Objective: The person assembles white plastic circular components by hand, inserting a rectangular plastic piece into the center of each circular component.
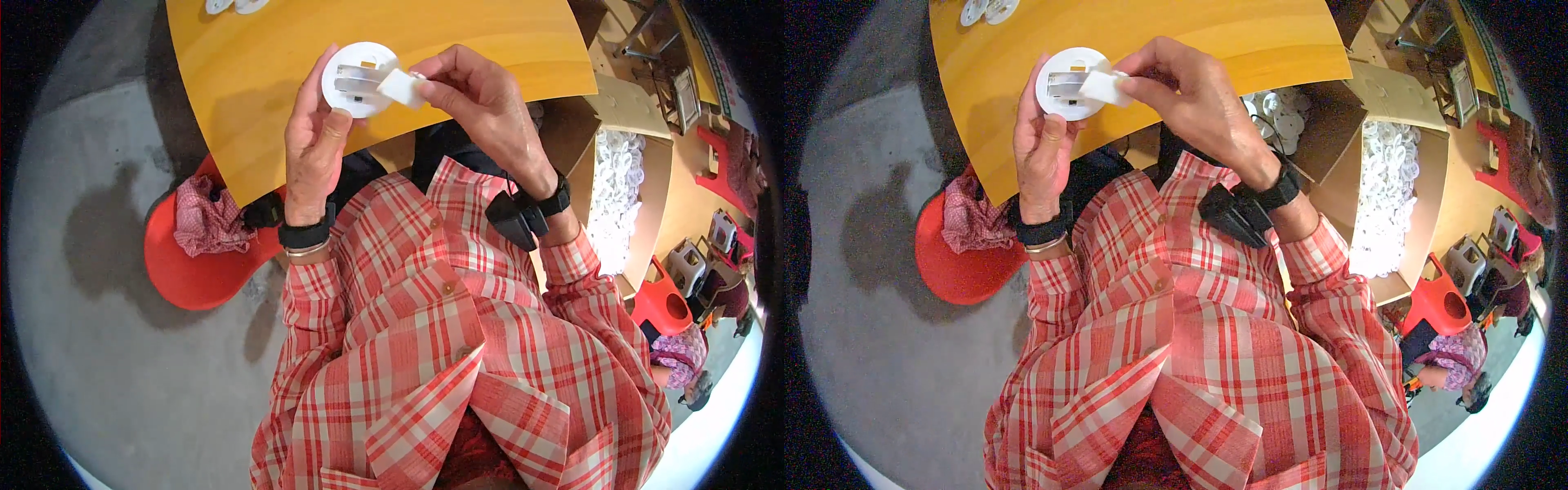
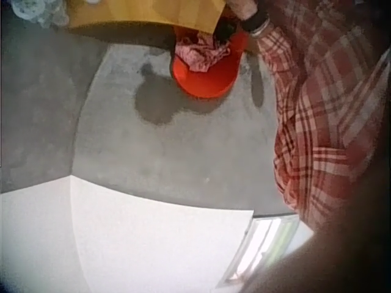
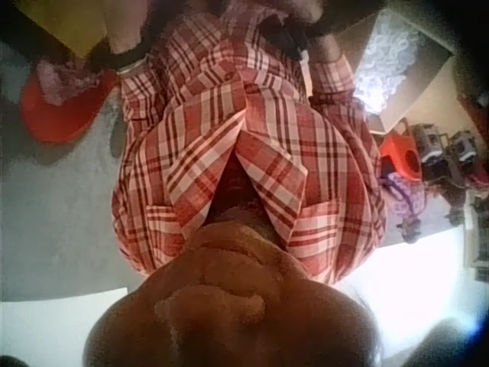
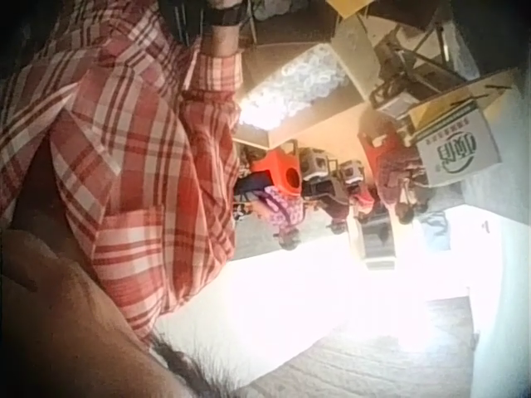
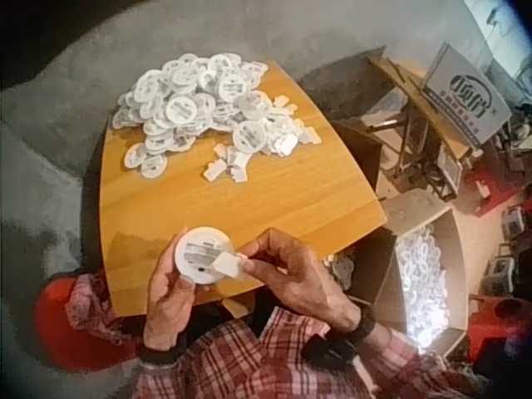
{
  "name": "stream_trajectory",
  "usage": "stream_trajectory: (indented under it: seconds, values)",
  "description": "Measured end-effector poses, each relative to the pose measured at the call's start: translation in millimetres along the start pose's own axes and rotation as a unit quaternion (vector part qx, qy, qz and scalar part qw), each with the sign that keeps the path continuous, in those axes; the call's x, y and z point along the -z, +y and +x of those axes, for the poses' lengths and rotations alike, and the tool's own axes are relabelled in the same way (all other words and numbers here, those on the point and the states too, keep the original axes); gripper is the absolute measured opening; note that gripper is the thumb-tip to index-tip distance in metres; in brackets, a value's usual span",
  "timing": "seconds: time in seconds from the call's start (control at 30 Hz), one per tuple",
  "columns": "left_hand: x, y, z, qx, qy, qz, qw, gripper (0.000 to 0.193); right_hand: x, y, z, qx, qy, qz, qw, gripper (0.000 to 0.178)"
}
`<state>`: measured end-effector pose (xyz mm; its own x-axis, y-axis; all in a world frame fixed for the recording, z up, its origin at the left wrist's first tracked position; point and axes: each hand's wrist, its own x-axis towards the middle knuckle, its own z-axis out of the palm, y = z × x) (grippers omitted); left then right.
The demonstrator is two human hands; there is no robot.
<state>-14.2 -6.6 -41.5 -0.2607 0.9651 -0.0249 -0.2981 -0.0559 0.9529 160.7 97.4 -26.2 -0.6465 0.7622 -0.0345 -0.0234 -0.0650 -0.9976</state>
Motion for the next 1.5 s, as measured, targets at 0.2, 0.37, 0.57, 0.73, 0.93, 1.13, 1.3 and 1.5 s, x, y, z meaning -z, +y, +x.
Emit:
stream_trajectory:
  seconds: [0.2,0.37,0.57,0.73,0.93,1.13,1.3,1.5]
  values:
    - [-7.2,3.1,2.0,-0.001,-0.001,0.002,1.0,0.061,-10.4,-14.3,9.7,0.033,0.061,-0.128,0.989,0.012]
    - [-10.4,0.9,3.7,-0.008,0.014,0.012,1.0,0.061,-15.9,-18.8,14.0,0.084,0.116,-0.165,0.976,0.011]
    - [-16.0,3.3,3.5,-0.002,0.02,0.0,1.0,0.06,-18.6,-25.0,16.5,0.102,0.119,-0.223,0.962,0.011]
    - [-18.8,6.4,3.7,-0.002,0.016,-0.004,1.0,0.061,-17.2,-22.2,18.3,0.114,0.118,-0.248,0.955,0.01]
    - [-20.0,4.8,6.1,-0.013,0.018,-0.015,1.0,0.061,-18.0,-23.3,18.3,0.113,0.125,-0.233,0.958,0.011]
    - [-18.5,4.6,6.3,-0.024,0.004,-0.007,1.0,0.064,-15.9,-23.2,18.4,0.109,0.125,-0.236,0.958,0.012]
    - [-23.2,7.7,6.1,-0.013,0.021,-0.01,1.0,0.065,-12.5,-23.3,17.9,0.118,0.113,-0.223,0.961,0.013]
    - [-23.5,9.7,5.7,-0.015,0.019,-0.006,1.0,0.063,-7.5,-20.6,18.3,0.104,0.086,-0.205,0.97,0.015]
